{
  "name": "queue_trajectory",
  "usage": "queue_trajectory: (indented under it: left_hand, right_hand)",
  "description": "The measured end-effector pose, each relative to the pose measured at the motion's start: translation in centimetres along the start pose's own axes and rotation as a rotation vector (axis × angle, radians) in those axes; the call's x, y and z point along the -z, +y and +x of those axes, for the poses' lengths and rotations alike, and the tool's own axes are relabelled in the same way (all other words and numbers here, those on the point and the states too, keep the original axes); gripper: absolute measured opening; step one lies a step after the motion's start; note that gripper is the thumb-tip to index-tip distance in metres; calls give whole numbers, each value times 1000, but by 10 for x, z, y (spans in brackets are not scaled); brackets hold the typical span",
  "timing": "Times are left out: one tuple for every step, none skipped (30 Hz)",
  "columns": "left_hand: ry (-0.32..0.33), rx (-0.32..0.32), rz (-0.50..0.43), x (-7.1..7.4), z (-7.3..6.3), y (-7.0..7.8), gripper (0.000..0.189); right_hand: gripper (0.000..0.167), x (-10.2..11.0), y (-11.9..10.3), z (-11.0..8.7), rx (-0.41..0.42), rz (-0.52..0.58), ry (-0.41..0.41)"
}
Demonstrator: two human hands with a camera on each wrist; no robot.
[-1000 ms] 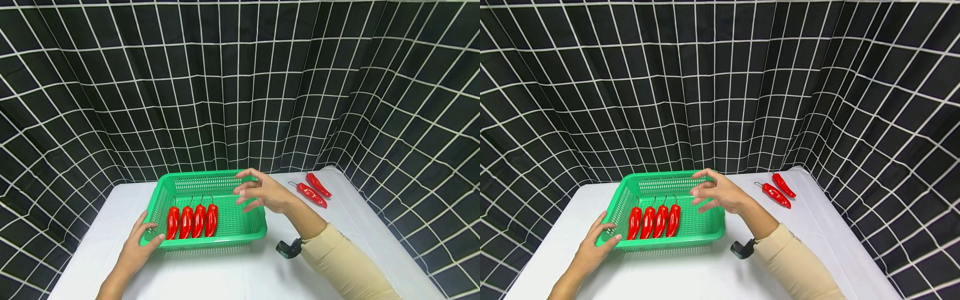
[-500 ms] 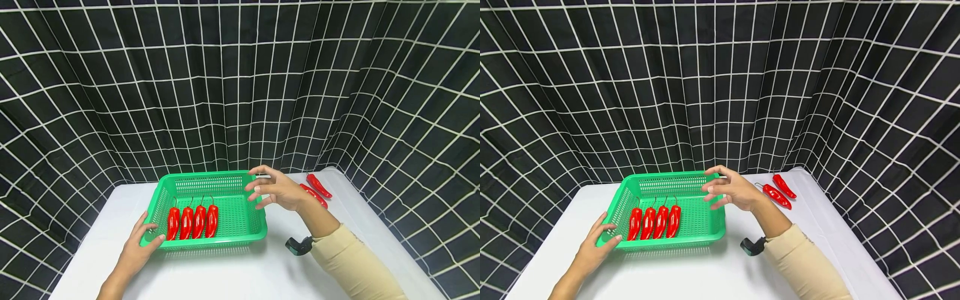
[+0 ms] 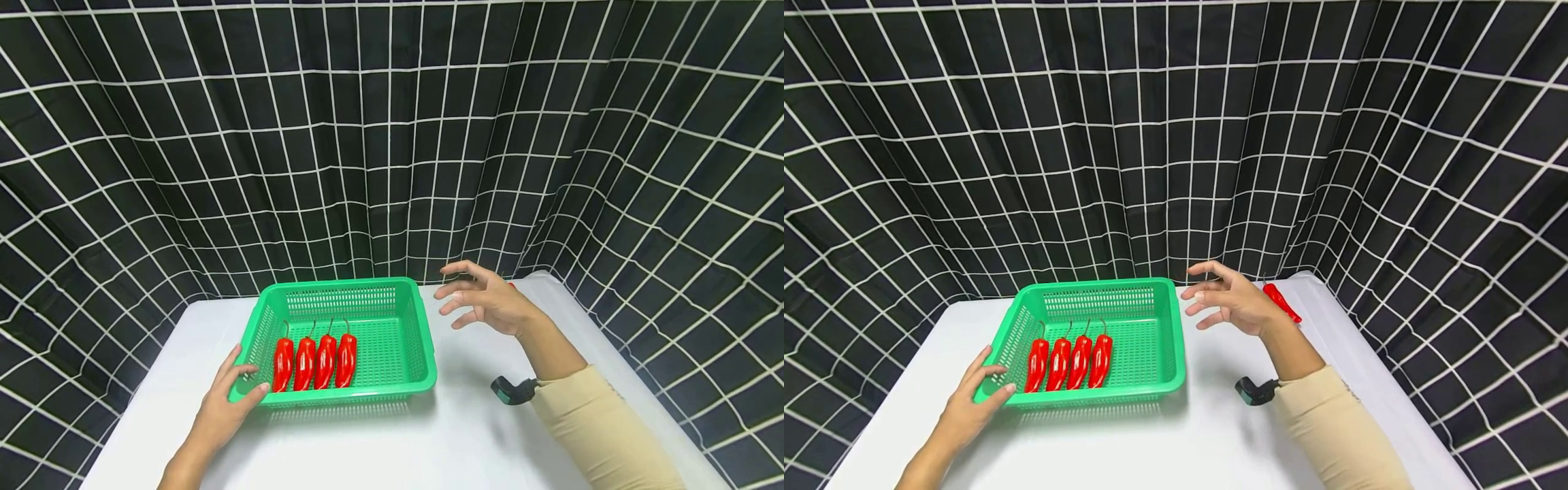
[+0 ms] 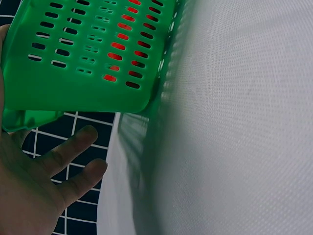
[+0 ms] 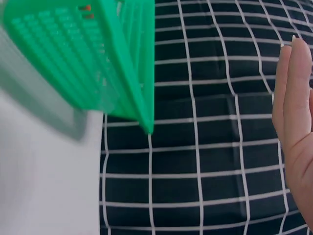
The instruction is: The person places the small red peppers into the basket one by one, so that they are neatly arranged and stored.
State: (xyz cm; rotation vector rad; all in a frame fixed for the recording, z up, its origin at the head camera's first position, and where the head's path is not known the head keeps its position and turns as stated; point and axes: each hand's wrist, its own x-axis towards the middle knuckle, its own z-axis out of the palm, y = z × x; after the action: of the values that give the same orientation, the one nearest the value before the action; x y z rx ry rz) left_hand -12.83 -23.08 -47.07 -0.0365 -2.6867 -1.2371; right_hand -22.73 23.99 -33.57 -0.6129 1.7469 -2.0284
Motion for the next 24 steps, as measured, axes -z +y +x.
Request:
queue_trajectory:
  left_hand:
    - [0, 1, 0, 0, 0, 0, 41]
    - [0, 1, 0, 0, 0, 0, 41]
    - [-2, 3, 0, 0, 0, 0, 41]
    - [-2, 4, 0, 0, 0, 0, 41]
    - [-2, 4, 0, 0, 0, 0, 41]
    - [-2, 5, -1, 0, 0, 0, 41]
    - [-2, 5, -3, 0, 0, 0, 41]
    - [-2, 5, -6, 0, 0, 0, 41]
    - [-1, 4, -8, 0, -1, 1, 40]
    - [0, 3, -8, 0, 0, 0, 40]
    - [1, 2, -8, 0, 0, 0, 40]
    - [2, 0, -8, 0, 0, 0, 40]
    - [3, -1, -8, 0, 0, 0, 40]
    - [4, -2, -8, 0, 0, 0, 40]
    - [4, -3, -6, 0, 0, 0, 40]
    - [5, -3, -4, 0, 0, 0, 40]
    - [6, -4, -4, 0, 0, 0, 40]
    - [6, -5, -6, 0, 1, 0, 40]
    - [6, -5, -8, 0, 1, 0, 40]
    - [6, -6, -9, 0, 1, -1, 40]
    - [6, -5, -11, 0, 1, -1, 40]
    - [5, -4, -11, -1, 1, -1, 40]
    - [4, -4, -14, -1, 1, -1, 40]
    - [4, -3, -13, -1, 1, -2, 41]
  right_hand:
    - [55, 3, 0, -1, 0, -8, 8]
    - [56, 6, 0, -2, 1, -17, 14]
    - [56, 9, -1, -4, 1, -26, 19]
    - [55, 12, -1, -4, 2, -29, 22]
    - [55, 14, -1, -5, 1, -28, 26]
    - [55, 17, -1, -5, 1, -24, 26]
    - [54, 20, -2, -6, 0, -20, 26]
    - [53, 24, -2, -6, 2, -13, 23]
    - [52, 27, -3, -7, 6, -5, 18]
    - [51, 30, -3, -7, 9, 5, 12]
    - [50, 34, -3, -7, 12, 13, 5]
    - [48, 37, -3, -8, 19, 17, -5]
    - [47, 41, -2, -8, 24, 20, -14]
    - [46, 44, -2, -9, 30, 23, -19]
    - [45, 47, -2, -10, 34, 25, -23]
    - [45, 50, -2, -10, 36, 24, -23]
    - [44, 54, -1, -10, 39, 27, -23]
    - [44, 57, -1, -11, 40, 26, -20]
    - [44, 60, 0, -11, 40, 27, -15]
    - [44, 63, 0, -12, 40, 25, -9]
    - [44, 66, 1, -12, 40, 25, -3]
    - [43, 69, 1, -12, 37, 28, 2]
    - [43, 73, 2, -13, 34, 30, 9]
    - [43, 76, 3, -13, 29, 26, 19]
